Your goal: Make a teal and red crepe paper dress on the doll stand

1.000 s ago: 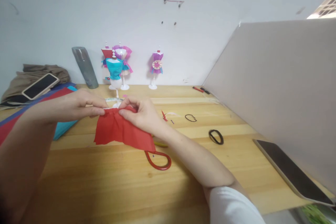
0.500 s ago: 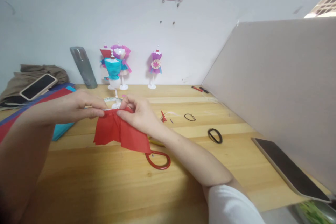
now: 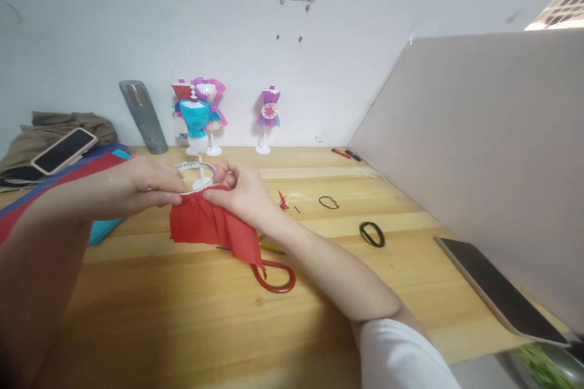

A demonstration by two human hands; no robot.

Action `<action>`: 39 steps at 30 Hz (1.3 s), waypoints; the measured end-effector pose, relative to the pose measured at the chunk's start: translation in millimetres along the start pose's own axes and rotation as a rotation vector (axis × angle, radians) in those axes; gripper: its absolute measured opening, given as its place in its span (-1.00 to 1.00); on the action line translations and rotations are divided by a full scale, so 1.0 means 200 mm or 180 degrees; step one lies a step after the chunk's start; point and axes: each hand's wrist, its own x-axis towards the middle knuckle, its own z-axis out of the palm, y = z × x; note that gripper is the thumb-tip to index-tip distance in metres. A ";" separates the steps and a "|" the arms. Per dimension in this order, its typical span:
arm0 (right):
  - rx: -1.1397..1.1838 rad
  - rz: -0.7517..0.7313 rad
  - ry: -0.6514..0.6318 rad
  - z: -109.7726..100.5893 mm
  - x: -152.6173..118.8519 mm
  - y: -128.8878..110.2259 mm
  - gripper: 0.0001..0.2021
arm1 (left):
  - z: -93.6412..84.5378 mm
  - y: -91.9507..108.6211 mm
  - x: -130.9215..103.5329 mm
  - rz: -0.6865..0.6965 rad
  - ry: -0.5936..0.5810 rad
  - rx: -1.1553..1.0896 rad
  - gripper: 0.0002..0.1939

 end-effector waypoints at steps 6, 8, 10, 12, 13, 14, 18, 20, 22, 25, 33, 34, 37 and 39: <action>0.0304 0.0310 -0.0288 -0.04 0.02 0.00 -0.55 | 0.01 0.01 0.00 0.0098 -0.0055 -0.0060 -0.71; 0.0419 0.0452 -0.0621 -0.05 0.03 0.01 -0.66 | 0.02 0.00 0.01 0.0138 -0.0061 -0.0166 -0.70; 0.0540 0.0581 -0.0730 -0.06 0.03 0.01 -0.77 | 0.03 0.00 0.02 0.0055 -0.0075 -0.0247 -0.70; 0.0671 0.0674 -0.0661 -0.06 0.04 0.00 -0.78 | 0.03 -0.01 0.03 -0.0123 -0.0154 -0.0334 -0.67; 0.0742 0.0731 -0.0630 -0.06 0.04 0.01 -0.77 | 0.03 -0.02 0.03 -0.0203 -0.0208 -0.0386 -0.66; 0.0807 0.0795 -0.0630 -0.06 0.04 0.01 -0.77 | 0.02 -0.03 0.03 -0.0257 -0.0262 -0.0449 -0.65; 0.0917 0.0926 -0.0721 -0.06 0.05 0.04 -0.73 | 0.00 -0.07 0.02 -0.0276 -0.0454 -0.0848 -0.66; 0.0870 0.0917 -0.0714 -0.05 0.06 0.06 -0.72 | 0.00 -0.07 0.02 -0.0305 -0.0458 -0.1065 -0.63; 0.0863 0.0871 -0.0657 -0.04 0.07 0.09 -0.72 | 0.02 -0.06 0.03 -0.0434 -0.0208 -0.1124 -0.58; 0.0920 0.0746 -0.0538 -0.02 0.07 0.11 -0.74 | 0.06 0.00 0.08 -0.0852 0.0330 -0.0825 -0.52; 0.0495 0.0606 -0.0284 0.00 0.06 0.10 -0.70 | 0.12 0.04 0.12 -0.0922 0.0238 -0.0615 -0.57; 0.0402 0.0550 -0.0292 0.00 0.05 0.09 -0.70 | 0.12 0.03 0.12 -0.0871 0.0184 -0.0654 -0.57; 0.0278 0.0475 -0.0470 -0.02 0.04 0.07 -0.66 | 0.10 -0.01 0.10 -0.0788 0.0031 -0.0814 -0.59; 0.0354 0.0526 -0.0659 -0.03 0.03 0.05 -0.61 | 0.08 -0.03 0.09 -0.0755 0.0098 -0.0830 -0.59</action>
